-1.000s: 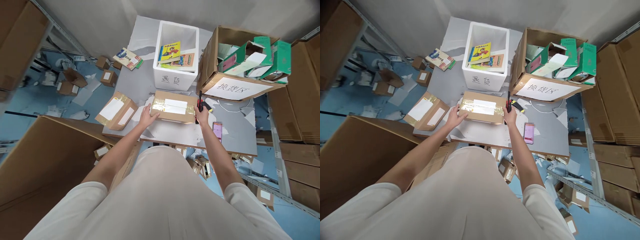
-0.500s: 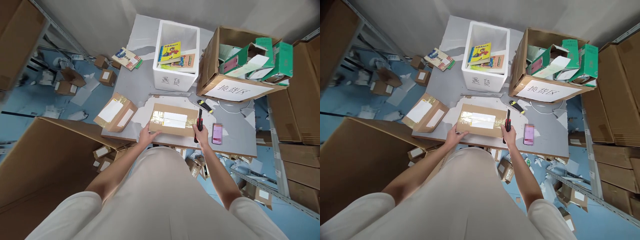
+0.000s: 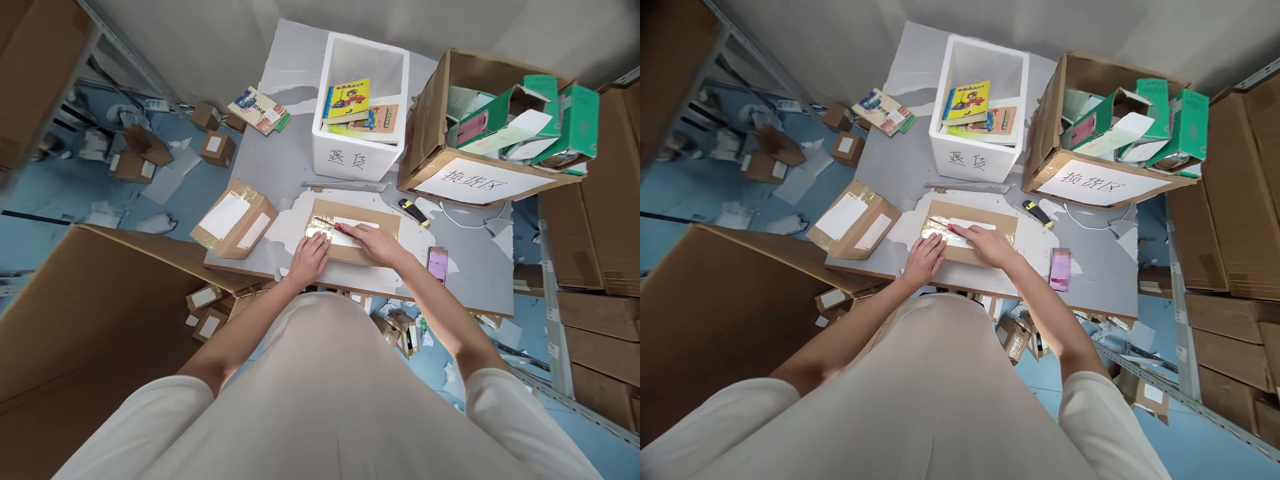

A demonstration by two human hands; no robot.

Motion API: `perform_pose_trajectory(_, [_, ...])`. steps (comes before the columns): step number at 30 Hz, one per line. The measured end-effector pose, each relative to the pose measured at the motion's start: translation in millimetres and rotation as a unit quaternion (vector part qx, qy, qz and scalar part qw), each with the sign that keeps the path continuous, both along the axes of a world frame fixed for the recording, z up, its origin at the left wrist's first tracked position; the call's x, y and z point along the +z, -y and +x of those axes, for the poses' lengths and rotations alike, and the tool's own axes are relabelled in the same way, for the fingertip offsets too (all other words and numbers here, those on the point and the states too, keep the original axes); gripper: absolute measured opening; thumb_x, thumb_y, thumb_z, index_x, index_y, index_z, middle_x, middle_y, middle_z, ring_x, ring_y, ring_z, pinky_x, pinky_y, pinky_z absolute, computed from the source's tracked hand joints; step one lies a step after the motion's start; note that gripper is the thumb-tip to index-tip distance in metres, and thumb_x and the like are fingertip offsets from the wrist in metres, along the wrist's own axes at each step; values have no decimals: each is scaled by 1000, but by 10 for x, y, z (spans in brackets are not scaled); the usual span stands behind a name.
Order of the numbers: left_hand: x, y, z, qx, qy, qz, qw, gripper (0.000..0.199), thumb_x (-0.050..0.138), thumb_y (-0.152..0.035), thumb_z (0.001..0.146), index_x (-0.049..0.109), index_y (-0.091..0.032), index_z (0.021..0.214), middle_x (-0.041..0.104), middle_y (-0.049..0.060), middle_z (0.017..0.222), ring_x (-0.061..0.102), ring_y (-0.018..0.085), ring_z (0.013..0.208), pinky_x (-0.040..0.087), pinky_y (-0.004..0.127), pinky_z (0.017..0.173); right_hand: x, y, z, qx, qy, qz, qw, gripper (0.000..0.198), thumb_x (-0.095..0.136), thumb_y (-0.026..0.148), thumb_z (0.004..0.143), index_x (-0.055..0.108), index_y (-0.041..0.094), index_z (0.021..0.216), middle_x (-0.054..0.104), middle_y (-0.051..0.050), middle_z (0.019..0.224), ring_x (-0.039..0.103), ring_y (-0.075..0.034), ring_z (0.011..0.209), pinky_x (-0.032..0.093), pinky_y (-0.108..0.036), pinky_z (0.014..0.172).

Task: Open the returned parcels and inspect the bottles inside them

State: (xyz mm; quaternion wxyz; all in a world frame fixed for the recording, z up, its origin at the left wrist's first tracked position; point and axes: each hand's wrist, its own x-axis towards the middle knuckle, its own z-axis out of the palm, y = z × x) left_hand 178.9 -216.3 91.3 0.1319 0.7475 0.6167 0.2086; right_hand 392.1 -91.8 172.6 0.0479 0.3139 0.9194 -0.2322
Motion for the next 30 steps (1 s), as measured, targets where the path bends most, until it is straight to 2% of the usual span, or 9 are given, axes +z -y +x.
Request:
perform_pose_trajectory(4, [-17,18,8,3,14,-5,1000,45,39,-30,96,54,-16,136,53,14,142,40,27,140,26,47,115,2,-138,-283,86,83,33,992,66,38,12,94,24,41,152,62,-4,124,64,-19,94,41,-27,72])
perform_pose_trajectory(9, [-32,30,-14,-5,18,-12,1000,45,39,-31,96,55,-16,136,52,15,143,40,28,140,28,47,114,42,-203,-386,131,134,64,980,74,38,6,92,19,42,154,62,-8,123,65,-17,80,39,-27,69])
perform_pose_trajectory(12, [-51,42,-34,-9,16,-23,1000,45,39,-32,97,54,-17,137,52,15,143,40,27,140,28,47,114,84,-229,-339,136,187,76,970,72,38,7,91,24,44,152,66,-9,115,65,-18,73,37,-28,63])
perform_pose_trajectory(15, [-82,47,-49,-5,21,-28,999,45,39,-34,97,54,-18,137,53,15,142,42,27,139,28,47,115,160,-228,-16,119,232,93,961,70,39,8,90,29,43,151,68,-10,106,65,-17,70,35,-28,58])
perform_pose_trajectory(18, [-118,40,-47,-4,25,-25,999,46,40,-36,97,54,-19,137,53,15,142,42,27,139,28,47,114,288,-148,572,84,280,113,950,77,39,4,86,27,45,151,68,-9,105,65,-16,67,33,-27,54])
perform_pose_trajectory(21, [-137,19,-21,-21,23,-25,999,46,40,-37,97,54,-20,137,53,14,142,43,27,138,29,46,114,393,13,1105,44,321,98,941,85,41,-1,81,25,47,150,67,-8,104,65,-16,66,32,-26,53])
perform_pose_trajectory(24, [-136,-12,2,-40,14,-32,999,46,40,-38,98,54,-20,137,54,15,141,45,28,137,30,46,113,393,155,1372,19,314,87,945,87,43,-2,80,25,46,151,66,-9,105,64,-17,68,32,-26,54])
perform_pose_trajectory(30, [-136,-47,-13,-50,-10,-41,998,45,38,-38,98,55,-21,136,55,14,141,46,28,136,31,47,112,357,259,1811,-28,250,94,963,85,45,4,77,30,47,149,66,-6,98,56,-13,59,30,-26,49])
